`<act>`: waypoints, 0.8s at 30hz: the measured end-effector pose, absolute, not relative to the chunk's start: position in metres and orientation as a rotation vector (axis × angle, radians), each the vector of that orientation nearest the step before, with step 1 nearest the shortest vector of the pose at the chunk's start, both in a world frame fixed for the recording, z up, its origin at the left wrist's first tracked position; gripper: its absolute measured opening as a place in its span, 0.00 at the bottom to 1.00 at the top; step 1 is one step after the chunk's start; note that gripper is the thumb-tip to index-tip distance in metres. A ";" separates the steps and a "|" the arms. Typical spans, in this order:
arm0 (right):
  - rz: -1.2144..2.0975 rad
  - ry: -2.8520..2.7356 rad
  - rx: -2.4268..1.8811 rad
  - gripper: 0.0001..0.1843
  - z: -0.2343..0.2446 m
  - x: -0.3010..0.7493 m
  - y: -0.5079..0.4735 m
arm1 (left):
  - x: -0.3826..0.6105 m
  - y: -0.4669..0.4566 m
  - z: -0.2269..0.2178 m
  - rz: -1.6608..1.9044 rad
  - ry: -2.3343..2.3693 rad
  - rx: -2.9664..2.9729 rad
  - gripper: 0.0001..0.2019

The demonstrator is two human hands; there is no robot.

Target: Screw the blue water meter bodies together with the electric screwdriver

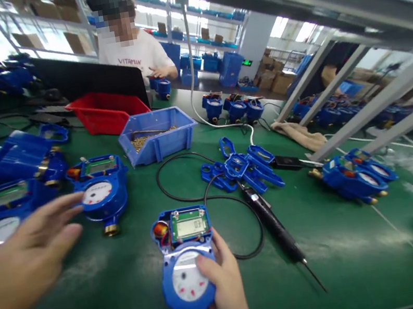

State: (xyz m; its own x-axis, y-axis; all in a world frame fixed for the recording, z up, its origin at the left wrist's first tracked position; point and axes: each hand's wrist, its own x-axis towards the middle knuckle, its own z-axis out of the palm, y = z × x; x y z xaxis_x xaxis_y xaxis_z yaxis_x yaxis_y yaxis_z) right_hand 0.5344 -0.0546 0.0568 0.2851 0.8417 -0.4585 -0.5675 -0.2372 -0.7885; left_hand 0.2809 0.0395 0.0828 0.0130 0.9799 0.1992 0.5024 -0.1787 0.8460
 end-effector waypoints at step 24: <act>-0.127 -2.075 -1.493 0.22 0.082 0.536 -0.015 | 0.357 0.038 0.046 0.828 1.107 1.518 0.30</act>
State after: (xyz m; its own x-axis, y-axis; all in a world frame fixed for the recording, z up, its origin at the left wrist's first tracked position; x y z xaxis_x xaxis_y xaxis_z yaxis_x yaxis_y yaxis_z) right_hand 0.5355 -0.0153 0.0817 -0.2106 0.8408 0.4987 0.8953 0.3707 -0.2469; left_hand 0.3567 0.0378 0.0456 0.3363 0.9409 -0.0410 0.2260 -0.0383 0.9734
